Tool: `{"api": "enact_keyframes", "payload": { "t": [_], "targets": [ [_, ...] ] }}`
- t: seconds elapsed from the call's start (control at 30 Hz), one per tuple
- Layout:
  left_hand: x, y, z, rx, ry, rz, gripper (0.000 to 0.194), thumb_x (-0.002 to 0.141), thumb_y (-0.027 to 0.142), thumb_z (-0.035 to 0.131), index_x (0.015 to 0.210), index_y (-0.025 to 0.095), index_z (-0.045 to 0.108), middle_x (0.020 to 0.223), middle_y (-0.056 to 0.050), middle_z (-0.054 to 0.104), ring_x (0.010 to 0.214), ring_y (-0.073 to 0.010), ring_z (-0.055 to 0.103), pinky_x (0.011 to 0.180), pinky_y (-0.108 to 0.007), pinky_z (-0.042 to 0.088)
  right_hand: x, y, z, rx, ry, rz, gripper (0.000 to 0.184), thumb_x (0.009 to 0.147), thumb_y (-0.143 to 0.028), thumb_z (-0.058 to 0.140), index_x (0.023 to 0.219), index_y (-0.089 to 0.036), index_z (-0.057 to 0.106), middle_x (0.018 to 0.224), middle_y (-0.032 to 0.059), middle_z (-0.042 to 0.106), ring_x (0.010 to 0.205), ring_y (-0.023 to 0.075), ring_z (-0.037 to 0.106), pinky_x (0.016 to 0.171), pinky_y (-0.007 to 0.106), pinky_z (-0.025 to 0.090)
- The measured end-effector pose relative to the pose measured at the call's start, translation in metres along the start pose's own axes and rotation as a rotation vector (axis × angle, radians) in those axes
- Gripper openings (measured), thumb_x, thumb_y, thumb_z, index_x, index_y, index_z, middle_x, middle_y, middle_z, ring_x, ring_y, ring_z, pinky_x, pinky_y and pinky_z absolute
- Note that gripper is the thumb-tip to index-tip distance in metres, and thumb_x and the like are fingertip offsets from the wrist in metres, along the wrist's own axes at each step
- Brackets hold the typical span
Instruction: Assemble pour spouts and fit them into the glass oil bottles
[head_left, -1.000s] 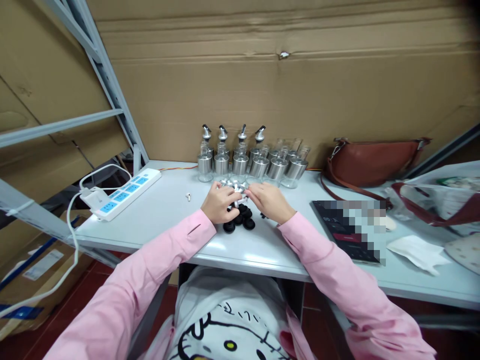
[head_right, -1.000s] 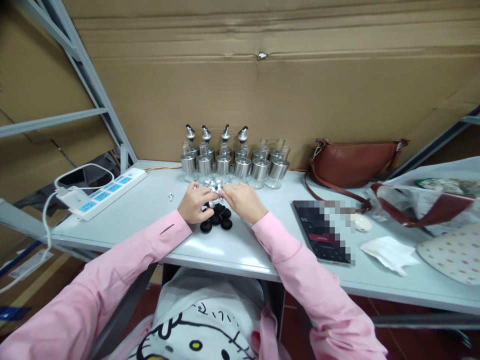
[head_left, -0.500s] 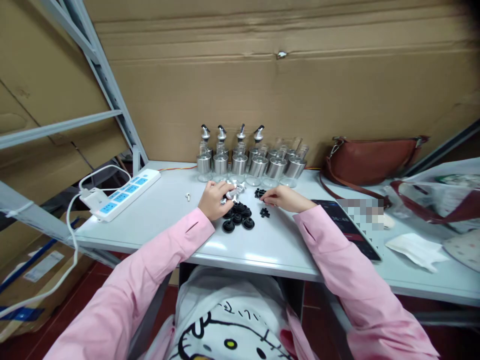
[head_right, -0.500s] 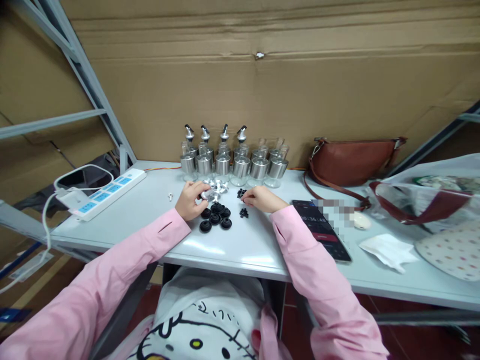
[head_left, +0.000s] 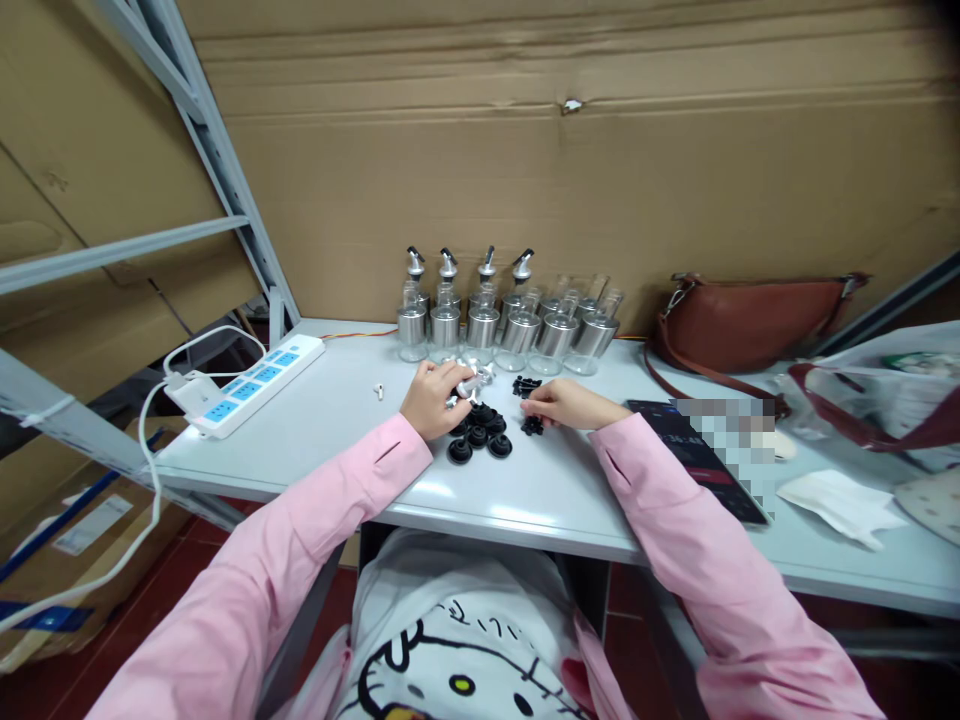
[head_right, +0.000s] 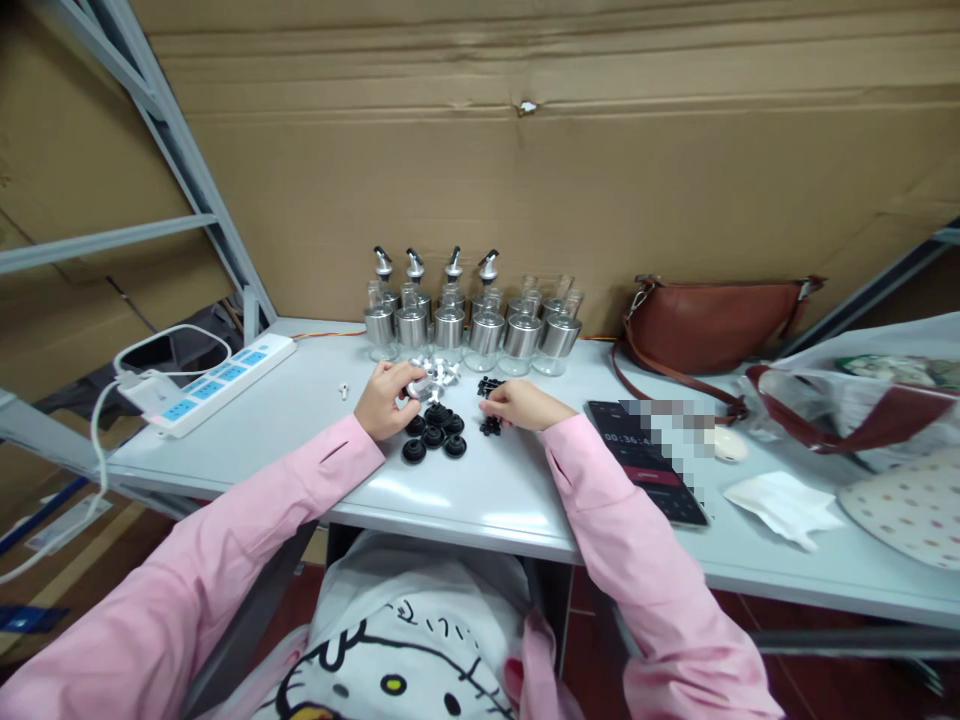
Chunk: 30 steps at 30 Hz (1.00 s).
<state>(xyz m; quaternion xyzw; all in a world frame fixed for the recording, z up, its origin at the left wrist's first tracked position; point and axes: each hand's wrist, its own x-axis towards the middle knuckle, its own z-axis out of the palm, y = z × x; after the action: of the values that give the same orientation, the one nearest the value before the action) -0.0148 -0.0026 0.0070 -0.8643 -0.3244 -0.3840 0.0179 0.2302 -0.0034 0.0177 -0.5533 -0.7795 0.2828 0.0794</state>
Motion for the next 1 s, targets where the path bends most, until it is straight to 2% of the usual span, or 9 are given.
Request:
{"api": "enact_keyframes", "payload": {
  "t": [0.17,0.33,0.4,0.5,0.57,0.7,0.8,0.87,1.0],
  "targets": [
    [0.0,0.001,0.002,0.0,-0.014,-0.027,0.024,0.07,0.015,0.05,0.094,0.017,0.053,0.089,-0.002,0.064,0.078,-0.016,0.057,0.077,-0.031,0.034,0.001,-0.005,0.004,-0.025,0.045,-0.084,0.039,0.074,-0.052,0.051,0.068,-0.015,0.06,0.06,0.0028,0.061,0.055,0.0129,0.049,0.055,0.026,0.036],
    [-0.001,-0.001,0.006,-0.009,0.045,-0.036,0.031,0.07,0.014,0.056,0.1,0.016,0.05,0.093,-0.003,0.064,0.078,-0.0173,0.057,0.08,-0.033,0.037,0.0,-0.004,0.004,0.026,-0.004,-0.119,0.041,0.065,-0.054,0.063,0.075,-0.015,0.063,0.067,0.0041,0.064,0.059,0.0144,0.052,0.057,0.026,0.038],
    [-0.002,-0.001,0.007,-0.044,0.083,-0.063,0.032,0.071,0.016,0.06,0.1,0.017,0.048,0.094,-0.003,0.065,0.081,-0.0183,0.057,0.082,-0.034,0.038,-0.003,-0.005,0.001,0.036,0.069,-0.14,0.042,0.069,-0.056,0.06,0.076,-0.015,0.063,0.069,0.0051,0.064,0.062,0.0156,0.053,0.059,0.028,0.039],
    [-0.001,0.001,0.007,-0.16,0.098,-0.086,0.027,0.075,0.02,0.063,0.096,0.02,0.046,0.095,-0.003,0.065,0.087,-0.0186,0.057,0.084,-0.034,0.041,-0.006,-0.015,-0.003,0.14,0.274,-0.22,0.043,0.077,-0.056,0.051,0.078,-0.014,0.063,0.074,0.0061,0.063,0.068,0.0166,0.053,0.064,0.029,0.041],
    [-0.001,0.001,0.007,-0.249,0.095,-0.016,0.025,0.078,0.024,0.063,0.095,0.021,0.045,0.105,-0.004,0.064,0.095,-0.0187,0.057,0.087,-0.035,0.041,-0.008,-0.028,0.0,0.266,0.326,-0.282,0.044,0.081,-0.055,0.047,0.082,-0.014,0.063,0.074,0.006,0.062,0.068,0.0163,0.054,0.064,0.029,0.042],
    [0.0,-0.001,0.011,-0.284,0.158,0.158,0.026,0.079,0.036,0.063,0.096,0.022,0.048,0.125,-0.008,0.049,0.108,-0.021,0.049,0.092,-0.04,0.039,-0.009,-0.056,0.014,0.453,0.232,-0.408,0.042,0.083,-0.054,0.046,0.095,-0.016,0.062,0.087,0.0058,0.063,0.07,0.015,0.055,0.063,0.028,0.045],
    [0.0,-0.003,0.013,-0.268,0.192,0.167,0.03,0.078,0.042,0.063,0.097,0.022,0.051,0.119,-0.009,0.047,0.101,-0.0202,0.05,0.088,-0.039,0.042,-0.009,-0.068,0.024,0.584,0.174,-0.438,0.039,0.081,-0.054,0.05,0.092,-0.017,0.059,0.08,0.0023,0.06,0.064,0.0124,0.052,0.061,0.027,0.045],
    [0.0,-0.003,0.013,-0.285,0.187,0.196,0.032,0.077,0.044,0.063,0.096,0.022,0.05,0.109,-0.008,0.051,0.097,-0.0196,0.052,0.085,-0.038,0.043,-0.007,-0.07,0.028,0.675,0.207,-0.42,0.037,0.075,-0.054,0.059,0.083,-0.018,0.055,0.071,-0.0008,0.055,0.059,0.0108,0.048,0.056,0.025,0.041],
    [0.001,0.001,0.009,-0.258,0.156,0.263,0.032,0.081,0.045,0.058,0.098,0.02,0.048,0.098,-0.006,0.059,0.092,-0.0181,0.056,0.081,-0.033,0.044,-0.004,-0.067,0.031,0.776,0.309,-0.384,0.044,0.062,-0.052,0.072,0.07,-0.019,0.044,0.063,-0.0041,0.05,0.055,0.0088,0.043,0.05,0.023,0.034]
  ]
}}
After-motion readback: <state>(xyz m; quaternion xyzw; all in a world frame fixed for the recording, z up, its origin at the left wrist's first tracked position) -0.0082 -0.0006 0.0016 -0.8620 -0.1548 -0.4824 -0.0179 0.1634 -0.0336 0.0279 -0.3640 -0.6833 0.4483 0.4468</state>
